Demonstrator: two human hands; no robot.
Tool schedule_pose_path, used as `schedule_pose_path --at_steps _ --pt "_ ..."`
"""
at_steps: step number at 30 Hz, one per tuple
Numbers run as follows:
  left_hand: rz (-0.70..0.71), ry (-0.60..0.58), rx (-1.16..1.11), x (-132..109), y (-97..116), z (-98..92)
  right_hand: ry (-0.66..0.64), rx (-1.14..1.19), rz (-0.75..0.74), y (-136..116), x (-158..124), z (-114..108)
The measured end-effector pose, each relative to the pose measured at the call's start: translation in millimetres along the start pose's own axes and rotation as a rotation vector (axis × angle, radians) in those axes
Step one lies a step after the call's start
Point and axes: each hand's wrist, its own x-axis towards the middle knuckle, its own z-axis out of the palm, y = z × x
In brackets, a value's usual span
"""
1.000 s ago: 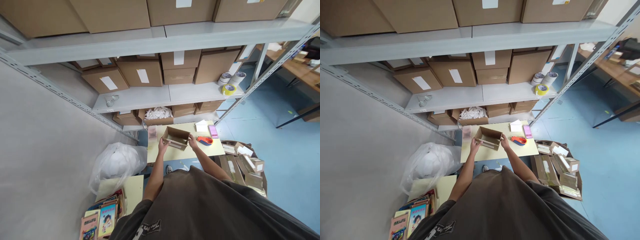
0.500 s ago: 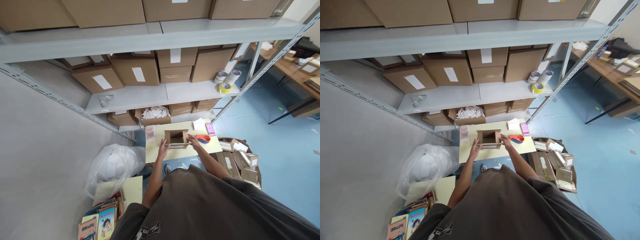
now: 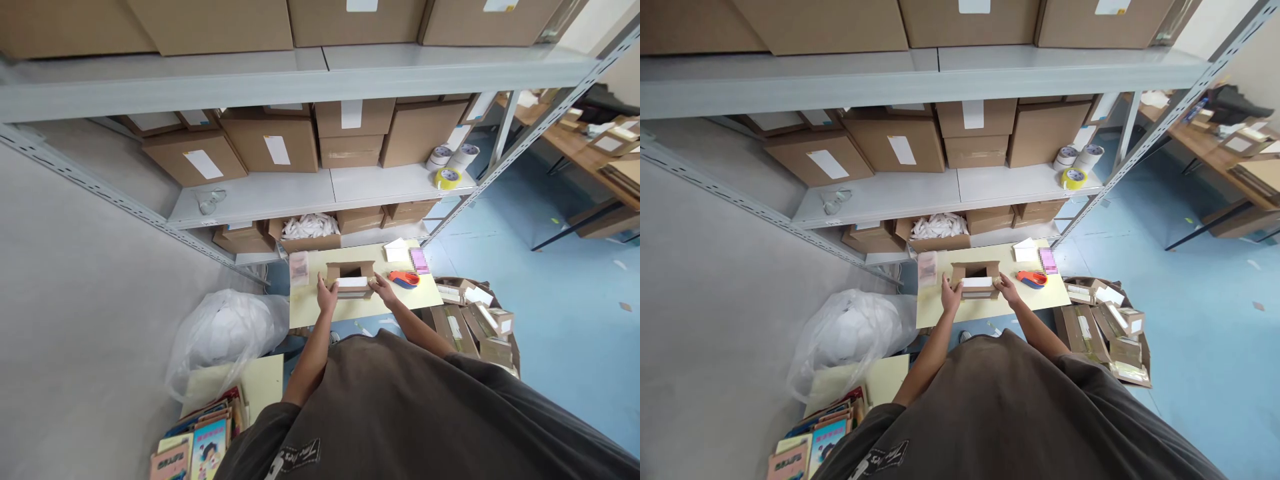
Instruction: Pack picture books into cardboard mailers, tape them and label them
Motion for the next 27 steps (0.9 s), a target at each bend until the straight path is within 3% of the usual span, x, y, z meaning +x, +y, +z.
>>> schedule_pose_path --at_steps 5,9,13,18,23,27 --pt "0.171 -0.209 0.125 41 25 -22.6 0.061 -0.140 0.010 -12 7 -1" --pt "0.300 -0.334 0.129 62 34 -33.2 0.021 -0.381 -0.066 -32 11 0" --pt "0.307 -0.282 0.062 54 24 -28.5 0.032 -0.467 -0.122 -40 10 4" --pt "0.211 -0.191 0.000 41 9 -13.3 0.034 -0.534 -0.118 -32 7 6" --pt "0.099 -0.099 -0.050 45 8 6.6 0.057 -0.578 -0.109 -28 10 14" --pt "-0.040 -0.146 -0.026 40 -4 20.0 0.057 -0.631 -0.067 -17 2 12"
